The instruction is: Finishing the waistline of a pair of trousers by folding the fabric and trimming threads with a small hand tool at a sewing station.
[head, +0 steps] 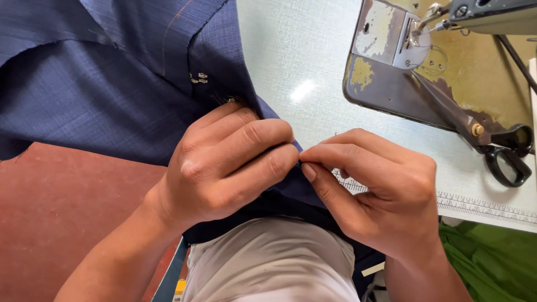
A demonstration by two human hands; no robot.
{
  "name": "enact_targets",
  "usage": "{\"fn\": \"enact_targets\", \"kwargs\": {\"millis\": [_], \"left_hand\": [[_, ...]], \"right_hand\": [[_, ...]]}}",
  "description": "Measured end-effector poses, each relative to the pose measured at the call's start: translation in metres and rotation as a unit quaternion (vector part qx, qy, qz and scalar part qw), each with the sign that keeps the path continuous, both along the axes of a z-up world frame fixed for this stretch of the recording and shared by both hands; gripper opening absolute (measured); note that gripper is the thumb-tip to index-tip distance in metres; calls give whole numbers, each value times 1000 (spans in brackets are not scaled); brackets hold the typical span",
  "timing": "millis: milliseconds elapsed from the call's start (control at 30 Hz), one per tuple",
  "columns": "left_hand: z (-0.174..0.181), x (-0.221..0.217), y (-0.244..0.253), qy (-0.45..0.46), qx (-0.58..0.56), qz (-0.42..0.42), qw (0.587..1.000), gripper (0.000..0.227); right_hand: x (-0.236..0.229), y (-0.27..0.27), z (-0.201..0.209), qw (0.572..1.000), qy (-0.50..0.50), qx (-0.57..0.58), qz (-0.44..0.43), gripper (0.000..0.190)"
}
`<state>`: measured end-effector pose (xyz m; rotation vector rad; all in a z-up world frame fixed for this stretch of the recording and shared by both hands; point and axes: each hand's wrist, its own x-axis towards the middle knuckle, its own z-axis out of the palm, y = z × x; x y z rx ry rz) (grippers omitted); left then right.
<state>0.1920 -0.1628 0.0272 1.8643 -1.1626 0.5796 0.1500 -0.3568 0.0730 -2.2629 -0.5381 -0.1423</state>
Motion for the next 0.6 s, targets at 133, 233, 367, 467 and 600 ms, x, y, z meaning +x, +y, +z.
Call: {"fn": "enact_targets", "kwargs": {"millis": [133,233,367,467,600], "left_hand": [[-1,0,0,-3,7,11,1000,21],[-6,0,-2,-19,10,30,999,20],[-10,-1,-4,-50,39,62,996,21],[-11,-2,-4,-28,32,65,997,20],[-13,-1,1,-26,34,76,996,20]], "right_hand": [[1,2,-1,999,-29,-30,12,6],[1,4,-5,994,-63,-85,28,8],[2,10,-12,982,-112,-144,50,23],[-3,10,-19,983,-105,-148,3,21],[-10,-10,-26,992,91,51,-76,14]]}}
